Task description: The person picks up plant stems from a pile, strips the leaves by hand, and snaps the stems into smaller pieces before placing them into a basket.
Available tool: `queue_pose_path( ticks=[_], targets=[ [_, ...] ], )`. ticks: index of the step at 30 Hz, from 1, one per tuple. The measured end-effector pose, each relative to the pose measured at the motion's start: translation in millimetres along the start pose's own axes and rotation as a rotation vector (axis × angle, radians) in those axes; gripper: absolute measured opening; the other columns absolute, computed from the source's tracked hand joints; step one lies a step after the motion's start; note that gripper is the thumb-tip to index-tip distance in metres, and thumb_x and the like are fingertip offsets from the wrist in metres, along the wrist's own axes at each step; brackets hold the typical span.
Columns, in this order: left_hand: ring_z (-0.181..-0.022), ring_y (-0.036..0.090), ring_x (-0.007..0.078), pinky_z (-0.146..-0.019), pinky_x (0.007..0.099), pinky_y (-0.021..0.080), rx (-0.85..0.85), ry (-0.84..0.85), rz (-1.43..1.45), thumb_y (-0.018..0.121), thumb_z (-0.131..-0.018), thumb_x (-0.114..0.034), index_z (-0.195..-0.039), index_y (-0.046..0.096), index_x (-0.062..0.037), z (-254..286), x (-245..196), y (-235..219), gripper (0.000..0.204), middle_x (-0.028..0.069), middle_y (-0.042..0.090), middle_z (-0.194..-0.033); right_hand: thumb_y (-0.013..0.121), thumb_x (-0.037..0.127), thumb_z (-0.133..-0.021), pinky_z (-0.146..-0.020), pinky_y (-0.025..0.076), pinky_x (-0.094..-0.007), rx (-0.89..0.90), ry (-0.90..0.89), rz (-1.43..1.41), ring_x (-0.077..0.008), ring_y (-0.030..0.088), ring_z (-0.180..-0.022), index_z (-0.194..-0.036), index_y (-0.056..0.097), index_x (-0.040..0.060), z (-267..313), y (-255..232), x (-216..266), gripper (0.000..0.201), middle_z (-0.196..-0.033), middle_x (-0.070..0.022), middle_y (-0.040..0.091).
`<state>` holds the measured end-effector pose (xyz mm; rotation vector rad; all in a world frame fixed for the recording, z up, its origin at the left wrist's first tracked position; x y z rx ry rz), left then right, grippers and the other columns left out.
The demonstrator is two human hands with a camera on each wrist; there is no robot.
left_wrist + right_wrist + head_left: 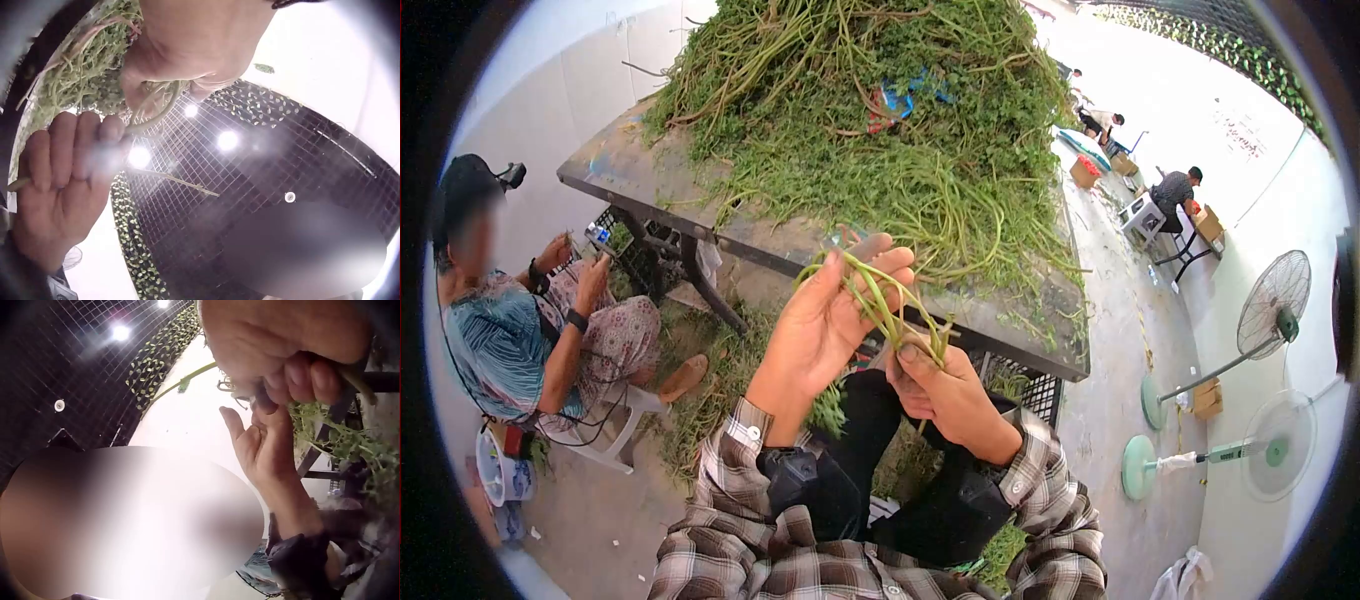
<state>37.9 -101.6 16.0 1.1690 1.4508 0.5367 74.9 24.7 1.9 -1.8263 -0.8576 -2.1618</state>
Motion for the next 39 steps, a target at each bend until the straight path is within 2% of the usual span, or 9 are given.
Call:
queue_pose_path(
  ticks=[3,9,15,18,21,23,26,32,39],
  targets=[
    [-0.112,0.052,0.0251,-0.094,0.0361,0.044,-0.074,-0.036,-0.160,0.037,-0.097,-0.029,-0.129,0.035,0.0031,8,3,-15,0.046,0.0188,0.048,-0.126,0.049,0.033,-0.094,-0.040,0.022,-0.0185,-0.032,0.057,-0.066,-0.0017,0.030,-0.045,-0.085,0.054,0.0033,-3,-7,-19,0.031,-0.055,0.0067,0.035],
    [-0.107,0.055,0.0219,-0.091,0.0361,0.046,-0.243,-0.049,-0.146,0.043,-0.095,-0.020,-0.126,0.041,-0.0006,29,13,-60,0.037,0.0144,0.056,-0.116,0.046,0.031,-0.095,-0.039,0.024,-0.0189,-0.012,0.160,-0.095,-0.0028,0.030,-0.045,-0.088,0.053,0.0036,-17,-13,-26,0.029,-0.058,0.0056,0.036],
    [-0.096,0.060,0.0177,-0.079,0.0291,0.051,-0.325,-0.095,-0.116,0.047,-0.094,-0.020,-0.126,0.041,0.0002,49,24,-84,0.039,0.0136,0.058,-0.110,0.046,0.025,-0.095,-0.038,0.022,-0.0186,-0.008,0.223,-0.001,-0.0025,0.028,-0.045,-0.091,0.051,0.0075,-39,-21,-24,0.019,-0.059,0.0066,0.034],
    [-0.085,0.062,0.0154,-0.075,0.0262,0.053,-0.388,-0.168,-0.094,0.048,-0.093,-0.018,-0.124,0.045,0.0017,57,29,-92,0.036,0.0113,0.062,-0.099,0.047,0.025,-0.094,-0.038,0.021,-0.0179,0.013,0.273,-0.012,-0.0015,0.027,-0.044,-0.087,0.052,0.0081,-45,-23,-27,0.019,-0.058,0.0076,0.034],
    [-0.074,0.060,0.0125,-0.068,0.0248,0.052,-0.391,-0.164,-0.159,0.051,-0.092,-0.018,-0.114,0.053,0.0029,58,26,-99,0.030,0.0074,0.062,-0.087,0.048,0.024,-0.094,-0.038,0.022,-0.0177,0.053,0.303,0.012,-0.0010,0.026,-0.044,-0.084,0.052,0.0078,-46,-16,-27,0.020,-0.058,0.0088,0.033],
    [-0.062,0.053,0.0088,-0.056,0.0220,0.045,-0.400,-0.175,-0.330,0.054,-0.090,-0.019,-0.099,0.059,0.0027,57,27,-99,0.024,0.0038,0.059,-0.076,0.047,0.023,-0.094,-0.038,0.020,-0.0183,0.063,0.303,0.032,-0.0010,0.026,-0.044,-0.084,0.053,0.0073,-47,-14,-27,0.020,-0.057,0.0090,0.033],
    [-0.056,0.045,0.0067,-0.050,0.0202,0.036,-0.459,-0.226,-0.476,0.056,-0.088,-0.020,-0.086,0.059,0.0015,57,32,-94,0.022,0.0000,0.052,-0.066,0.046,0.022,-0.094,-0.038,0.018,-0.0193,0.020,0.268,0.023,-0.0012,0.025,-0.044,-0.082,0.053,0.0064,-50,-17,-22,0.021,-0.056,0.0090,0.032],
    [-0.052,0.042,0.0070,-0.051,0.0204,0.034,-0.429,-0.228,-0.745,0.056,-0.088,-0.022,-0.082,0.057,-0.0001,62,35,-108,0.023,-0.0016,0.046,-0.060,0.047,0.022,-0.094,-0.039,0.019,-0.0196,-0.030,0.264,0.094,-0.0018,0.026,-0.043,-0.078,0.053,0.0050,-44,-24,-16,0.024,-0.053,0.0086,0.032],
    [-0.054,0.044,0.0071,-0.052,0.0206,0.036,-0.390,-0.257,-0.820,0.056,-0.089,-0.023,-0.081,0.057,-0.0016,74,34,-116,0.023,-0.0007,0.048,-0.062,0.049,0.022,-0.092,-0.039,0.024,-0.0211,-0.003,0.180,0.308,-0.0026,0.034,-0.044,-0.072,0.055,0.0061,-39,-27,-15,0.026,-0.052,0.0062,0.038]
  ],
)
Point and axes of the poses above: each hand's wrist, its own z-axis away from the middle knuckle, its own y-axis out of the palm, x = y × z, the point moved 5 cm from there along -z, towards the middle knuckle
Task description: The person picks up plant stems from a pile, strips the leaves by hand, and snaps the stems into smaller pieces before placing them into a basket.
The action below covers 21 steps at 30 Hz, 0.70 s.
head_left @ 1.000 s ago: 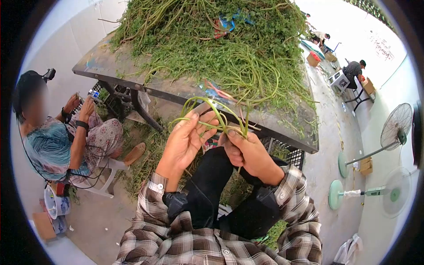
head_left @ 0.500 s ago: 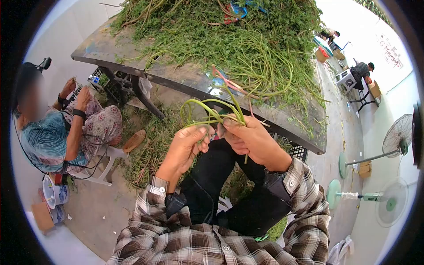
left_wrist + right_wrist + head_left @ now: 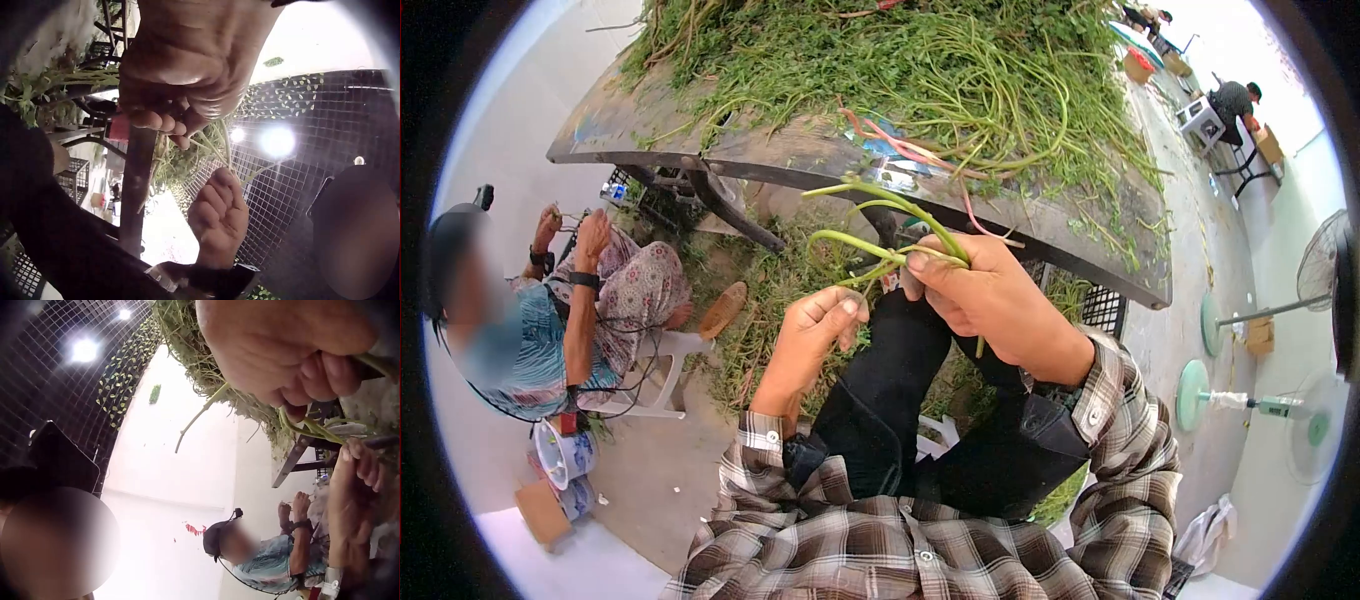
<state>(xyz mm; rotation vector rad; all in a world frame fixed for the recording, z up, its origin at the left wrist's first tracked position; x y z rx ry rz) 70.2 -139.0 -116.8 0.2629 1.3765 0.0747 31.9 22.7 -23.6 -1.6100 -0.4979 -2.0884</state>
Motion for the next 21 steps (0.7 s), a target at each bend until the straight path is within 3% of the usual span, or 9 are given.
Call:
queue_pose_path(
  ticks=[4,7,9,12,16,17,18,19,21],
  targets=[
    [-0.056,0.045,0.0074,-0.053,0.0215,0.037,0.007,0.019,-0.052,0.055,-0.089,-0.022,-0.082,0.057,-0.0022,1,10,-11,0.021,-0.0005,0.050,-0.064,0.048,0.023,-0.091,-0.040,0.025,-0.0216,-0.006,-0.038,0.004,-0.0025,0.034,-0.045,-0.071,0.055,0.0065,3,0,5,0.026,-0.052,0.0057,0.039],
    [-0.056,0.044,0.0067,-0.053,0.0212,0.037,-0.006,0.007,-0.052,0.054,-0.090,-0.023,-0.081,0.057,-0.0020,5,16,-19,0.023,-0.0011,0.049,-0.063,0.049,0.023,-0.091,-0.043,0.028,-0.0237,-0.025,0.049,-0.010,-0.0042,0.035,-0.047,-0.071,0.056,0.0050,4,-3,1,0.028,-0.053,0.0048,0.041],
    [-0.055,0.043,0.0061,-0.052,0.0204,0.035,-0.071,0.000,-0.055,0.054,-0.090,-0.024,-0.081,0.058,-0.0019,7,15,-22,0.024,-0.0017,0.048,-0.061,0.049,0.023,-0.090,-0.046,0.031,-0.0260,-0.005,-0.153,0.048,-0.0060,0.036,-0.051,-0.071,0.057,0.0030,1,1,2,0.028,-0.054,0.0038,0.044],
    [-0.055,0.043,0.0061,-0.050,0.0202,0.034,-0.031,0.001,-0.021,0.054,-0.090,-0.023,-0.080,0.058,-0.0020,6,19,-32,0.024,-0.0016,0.049,-0.062,0.050,0.022,-0.090,-0.049,0.032,-0.0278,-0.017,-0.122,0.062,-0.0076,0.036,-0.054,-0.072,0.057,0.0012,3,1,5,0.029,-0.055,0.0029,0.047],
    [-0.052,0.041,0.0055,-0.048,0.0205,0.033,-0.099,0.025,0.041,0.057,-0.089,-0.027,-0.077,0.056,-0.0034,2,22,-36,0.026,-0.0025,0.046,-0.059,0.049,0.023,-0.091,-0.045,0.030,-0.0251,-0.019,-0.114,0.095,-0.0060,0.035,-0.050,-0.072,0.057,0.0034,6,1,8,0.028,-0.054,0.0039,0.043],
    [-0.052,0.041,0.0055,-0.048,0.0205,0.033,-0.093,0.025,0.037,0.057,-0.089,-0.027,-0.077,0.056,-0.0034,0,31,-41,0.026,-0.0025,0.046,-0.059,0.050,0.024,-0.091,-0.042,0.024,-0.0224,-0.023,-0.095,-0.052,-0.0039,0.031,-0.046,-0.075,0.055,0.0039,10,-1,14,0.027,-0.053,0.0055,0.038],
    [-0.050,0.040,0.0053,-0.047,0.0206,0.033,-0.209,-0.025,0.014,0.057,-0.089,-0.027,-0.075,0.055,-0.0040,2,47,-57,0.027,-0.0029,0.044,-0.057,0.050,0.026,-0.092,-0.039,0.019,-0.0197,-0.025,-0.074,-0.196,-0.0019,0.027,-0.043,-0.078,0.053,0.0044,13,-4,17,0.026,-0.052,0.0071,0.032],
    [-0.049,0.039,0.0051,-0.046,0.0207,0.032,-0.321,-0.073,-0.009,0.057,-0.089,-0.028,-0.073,0.054,-0.0047,3,54,-67,0.028,-0.0034,0.041,-0.055,0.050,0.027,-0.092,-0.039,0.018,-0.0202,-0.037,-0.179,-0.291,-0.0020,0.025,-0.043,-0.079,0.052,0.0044,13,-12,21,0.026,-0.052,0.0075,0.031],
    [-0.048,0.039,0.0048,-0.045,0.0201,0.032,-0.324,-0.088,-0.020,0.056,-0.089,-0.028,-0.072,0.053,-0.0054,6,53,-75,0.028,-0.0036,0.041,-0.055,0.050,0.026,-0.092,-0.038,0.018,-0.0204,-0.058,-0.173,-0.338,-0.0021,0.025,-0.043,-0.079,0.052,0.0043,15,-23,23,0.025,-0.052,0.0076,0.031]
  ],
)
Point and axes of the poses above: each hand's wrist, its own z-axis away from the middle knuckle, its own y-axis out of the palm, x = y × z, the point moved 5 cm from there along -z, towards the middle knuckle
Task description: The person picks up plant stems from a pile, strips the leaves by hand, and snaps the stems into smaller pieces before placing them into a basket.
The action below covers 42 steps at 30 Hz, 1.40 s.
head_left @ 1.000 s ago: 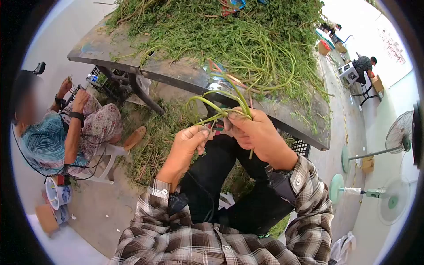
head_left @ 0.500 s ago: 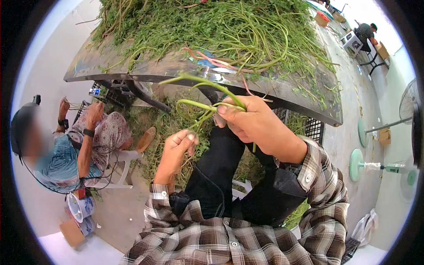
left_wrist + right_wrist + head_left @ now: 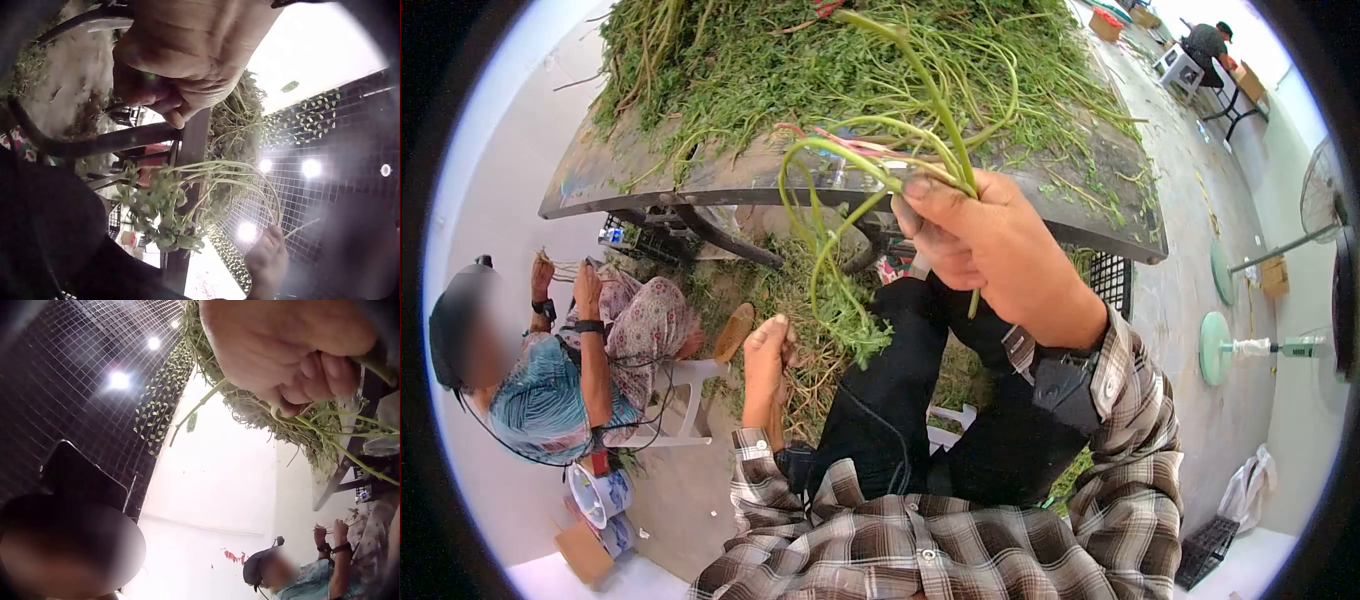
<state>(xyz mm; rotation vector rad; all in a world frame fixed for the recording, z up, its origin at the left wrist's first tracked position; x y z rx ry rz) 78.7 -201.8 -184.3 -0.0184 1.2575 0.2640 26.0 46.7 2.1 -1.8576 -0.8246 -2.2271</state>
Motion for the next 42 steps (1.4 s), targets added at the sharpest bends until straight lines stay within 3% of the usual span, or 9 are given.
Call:
queue_pose_path(
  ticks=[3,5,6,7,12,19,27,36,42],
  targets=[
    [-0.049,0.039,0.0037,-0.044,0.0181,0.031,-0.071,0.014,-0.025,0.056,-0.089,-0.027,-0.073,0.054,-0.0061,-3,-13,-2,0.027,-0.0039,0.043,-0.059,0.051,0.026,-0.092,-0.038,0.017,-0.0203,0.019,0.006,-0.059,-0.0021,0.024,-0.042,-0.080,0.052,0.0037,0,-2,-1,0.025,-0.053,0.0075,0.031],
    [-0.049,0.039,0.0031,-0.042,0.0182,0.028,-0.072,0.206,-0.033,0.057,-0.089,-0.028,-0.084,0.057,-0.0059,-10,-38,4,0.022,-0.0040,0.047,-0.062,0.051,0.027,-0.092,-0.038,0.017,-0.0201,0.021,0.014,-0.050,-0.0019,0.024,-0.042,-0.081,0.053,0.0033,2,1,0,0.027,-0.053,0.0076,0.031],
    [-0.055,0.043,0.0038,-0.044,0.0173,0.032,-0.055,0.222,-0.007,0.057,-0.089,-0.026,-0.096,0.060,-0.0038,-13,-48,6,0.024,-0.0027,0.053,-0.073,0.051,0.027,-0.092,-0.038,0.017,-0.0201,0.024,0.013,-0.046,-0.0019,0.024,-0.042,-0.081,0.053,0.0033,2,2,0,0.027,-0.053,0.0076,0.031],
    [-0.055,0.043,0.0038,-0.044,0.0173,0.032,-0.054,0.224,-0.003,0.057,-0.089,-0.026,-0.096,0.060,-0.0038,-15,-57,11,0.024,-0.0027,0.053,-0.073,0.050,0.025,-0.093,-0.038,0.018,-0.0203,0.024,0.024,-0.060,-0.0018,0.023,-0.042,-0.078,0.051,0.0051,2,2,0,0.025,-0.052,0.0083,0.030],
    [-0.074,0.051,0.0078,-0.065,0.0203,0.042,0.026,0.370,0.053,0.058,-0.088,-0.021,-0.116,0.056,-0.0011,-23,-95,43,0.034,0.0007,0.059,-0.093,0.049,0.024,-0.093,-0.037,0.018,-0.0204,0.038,0.050,-0.082,-0.0016,0.023,-0.041,-0.075,0.050,0.0065,3,3,-3,0.026,-0.052,0.0091,0.029],
    [-0.076,0.052,0.0045,-0.062,0.0203,0.042,0.134,0.419,-0.017,0.057,-0.089,-0.021,-0.110,0.061,-0.0014,-32,-106,65,0.029,0.0004,0.061,-0.093,0.049,0.025,-0.093,-0.038,0.018,-0.0209,0.057,0.019,-0.022,-0.0021,0.024,-0.042,-0.076,0.051,0.0047,3,7,-2,0.027,-0.052,0.0081,0.030],
    [-0.060,0.048,0.0047,-0.050,0.0175,0.038,0.393,0.263,0.172,0.052,-0.091,-0.023,-0.098,0.059,0.0009,-38,-105,73,0.026,0.0041,0.061,-0.085,0.050,0.027,-0.092,-0.039,0.019,-0.0208,0.083,0.042,-0.037,-0.0021,0.025,-0.043,-0.075,0.051,0.0052,3,8,-1,0.028,-0.053,0.0083,0.031],
    [-0.055,0.048,0.0062,-0.044,0.0171,0.036,0.676,0.215,0.426,0.058,-0.086,-0.020,-0.106,0.049,0.0006,-37,-100,65,0.030,0.0082,0.056,-0.086,0.049,0.028,-0.093,-0.039,0.018,-0.0205,0.086,0.024,-0.071,-0.0023,0.025,-0.043,-0.076,0.051,0.0060,2,8,-1,0.028,-0.053,0.0084,0.031],
    [-0.053,0.044,0.0055,-0.045,0.0180,0.036,0.691,0.180,0.391,0.059,-0.086,-0.017,-0.101,0.052,0.0023,-31,-97,62,0.026,0.0056,0.054,-0.086,0.050,0.029,-0.092,-0.039,0.019,-0.0204,0.091,0.022,-0.048,-0.0026,0.025,-0.043,-0.076,0.051,0.0046,3,10,0,0.029,-0.052,0.0077,0.030]
  ],
)
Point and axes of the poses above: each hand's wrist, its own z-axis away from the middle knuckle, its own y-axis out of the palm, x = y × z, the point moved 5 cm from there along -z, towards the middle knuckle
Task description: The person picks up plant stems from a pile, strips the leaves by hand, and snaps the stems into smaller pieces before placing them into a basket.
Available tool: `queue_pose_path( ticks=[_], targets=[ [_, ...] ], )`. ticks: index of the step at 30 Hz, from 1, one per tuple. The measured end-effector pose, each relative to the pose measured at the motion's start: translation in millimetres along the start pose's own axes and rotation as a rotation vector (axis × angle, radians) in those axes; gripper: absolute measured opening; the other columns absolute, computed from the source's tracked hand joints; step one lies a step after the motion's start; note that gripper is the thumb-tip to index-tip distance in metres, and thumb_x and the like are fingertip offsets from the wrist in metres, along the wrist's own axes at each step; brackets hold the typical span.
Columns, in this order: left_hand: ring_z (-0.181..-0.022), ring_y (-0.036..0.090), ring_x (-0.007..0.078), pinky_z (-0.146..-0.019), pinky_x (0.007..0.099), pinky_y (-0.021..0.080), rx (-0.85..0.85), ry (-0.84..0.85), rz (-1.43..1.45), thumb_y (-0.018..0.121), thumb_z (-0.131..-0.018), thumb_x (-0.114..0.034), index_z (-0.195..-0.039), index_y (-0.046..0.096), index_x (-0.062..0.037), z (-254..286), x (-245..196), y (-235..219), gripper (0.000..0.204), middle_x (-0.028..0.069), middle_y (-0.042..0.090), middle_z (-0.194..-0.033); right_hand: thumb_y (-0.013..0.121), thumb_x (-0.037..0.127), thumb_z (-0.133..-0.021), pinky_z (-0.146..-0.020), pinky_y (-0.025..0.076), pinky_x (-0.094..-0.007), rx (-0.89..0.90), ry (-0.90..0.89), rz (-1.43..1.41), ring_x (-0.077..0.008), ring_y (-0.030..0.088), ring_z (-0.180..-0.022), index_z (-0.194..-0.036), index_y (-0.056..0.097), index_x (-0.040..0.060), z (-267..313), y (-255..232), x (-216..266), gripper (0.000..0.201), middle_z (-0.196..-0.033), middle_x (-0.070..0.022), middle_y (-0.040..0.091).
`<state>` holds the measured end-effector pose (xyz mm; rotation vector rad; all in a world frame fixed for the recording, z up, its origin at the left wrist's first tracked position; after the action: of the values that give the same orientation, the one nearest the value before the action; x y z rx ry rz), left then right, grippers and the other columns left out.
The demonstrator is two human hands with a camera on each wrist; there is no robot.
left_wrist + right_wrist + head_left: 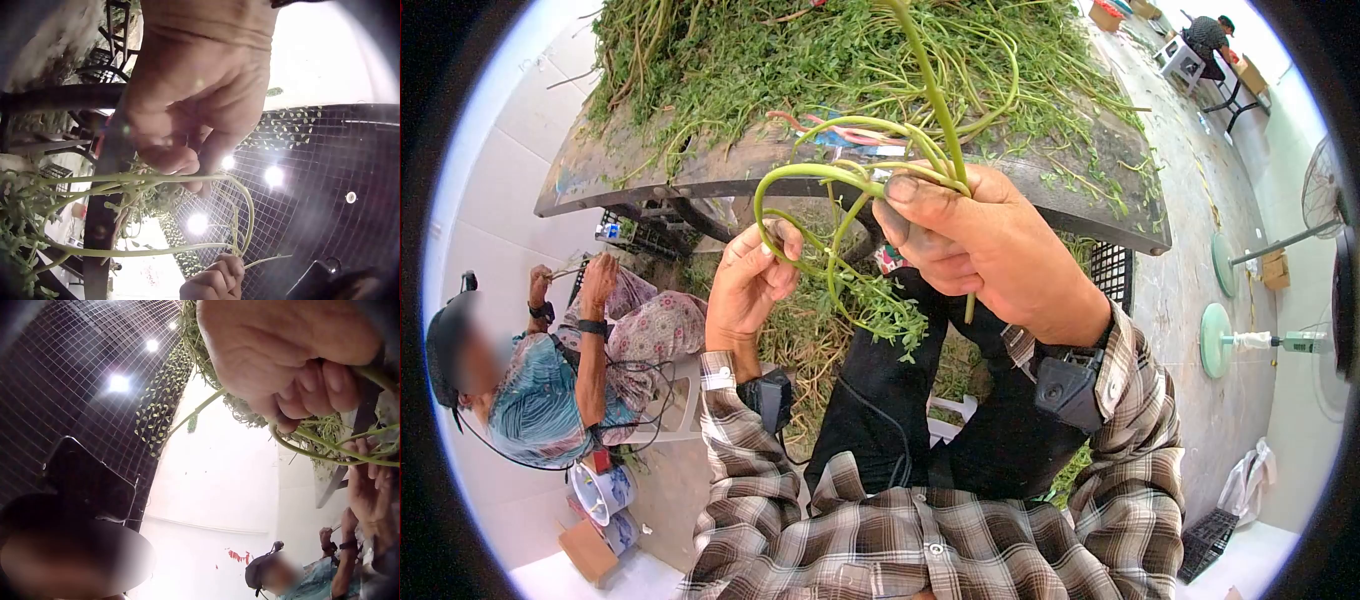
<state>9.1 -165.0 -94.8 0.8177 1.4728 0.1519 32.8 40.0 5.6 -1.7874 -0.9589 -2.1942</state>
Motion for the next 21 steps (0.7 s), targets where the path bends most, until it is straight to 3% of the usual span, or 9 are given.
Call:
queue_pose_path(
  ticks=[3,7,9,11,13,21],
  targets=[
    [-0.053,0.043,0.0059,-0.046,0.0193,0.037,-0.155,-0.011,-0.111,0.059,-0.086,-0.019,-0.098,0.055,0.0017,3,0,-4,0.024,0.0032,0.053,-0.077,0.050,0.029,-0.092,-0.039,0.020,-0.0205,-0.003,-0.001,0.000,-0.0026,0.025,-0.043,-0.076,0.051,0.0046,0,0,-1,0.030,-0.052,0.0077,0.031],
    [-0.052,0.044,0.0069,-0.047,0.0206,0.037,-0.152,-0.096,-0.226,0.058,-0.087,-0.019,-0.097,0.058,0.0003,9,6,-9,0.022,0.0014,0.052,-0.068,0.051,0.029,-0.092,-0.039,0.020,-0.0205,-0.028,-0.008,-0.005,-0.0024,0.025,-0.043,-0.076,0.052,0.0046,1,-1,1,0.029,-0.052,0.0078,0.031],
    [-0.052,0.044,0.0075,-0.049,0.0211,0.037,-0.257,-0.089,-0.320,0.058,-0.087,-0.018,-0.094,0.059,-0.0008,13,10,-11,0.018,0.0002,0.050,-0.062,0.051,0.029,-0.092,-0.039,0.020,-0.0205,-0.038,-0.013,-0.026,-0.0023,0.025,-0.043,-0.076,0.052,0.0046,1,-2,2,0.029,-0.052,0.0078,0.031],
    [-0.053,0.044,0.0072,-0.050,0.0210,0.038,-0.226,-0.094,-0.302,0.057,-0.087,-0.016,-0.092,0.059,0.0000,14,13,-12,0.017,0.0001,0.051,-0.064,0.052,0.028,-0.092,-0.039,0.020,-0.0204,-0.033,-0.013,-0.019,-0.0022,0.025,-0.043,-0.077,0.053,0.0046,2,-2,2,0.028,-0.052,0.0079,0.031],
    [-0.054,0.043,0.0056,-0.050,0.0204,0.037,-0.370,0.009,-0.323,0.058,-0.087,-0.014,-0.092,0.060,0.0004,17,10,-18,0.016,-0.0012,0.052,-0.066,0.052,0.028,-0.092,-0.039,0.020,-0.0204,-0.017,-0.023,-0.016,-0.0022,0.025,-0.043,-0.077,0.053,0.0048,0,-3,-1,0.028,-0.052,0.0080,0.032],
    [-0.052,0.036,0.0010,-0.046,0.0167,0.029,-0.529,0.042,-0.458,0.059,-0.086,-0.015,-0.102,0.062,0.0001,23,8,-15,0.022,-0.0055,0.051,-0.067,0.051,0.028,-0.092,-0.040,0.020,-0.0204,-0.026,-0.022,-0.006,-0.0022,0.025,-0.044,-0.076,0.053,0.0045,0,1,-1,0.028,-0.053,0.0081,0.032]
  ],
)
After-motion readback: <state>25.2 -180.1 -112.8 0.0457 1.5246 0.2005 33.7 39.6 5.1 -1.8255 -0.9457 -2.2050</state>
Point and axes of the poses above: each hand's wrist, its own z-axis away from the middle knuckle, its own y-axis out of the palm, x = y × z, the point moved 5 cm from there along -z, towards the middle knuckle
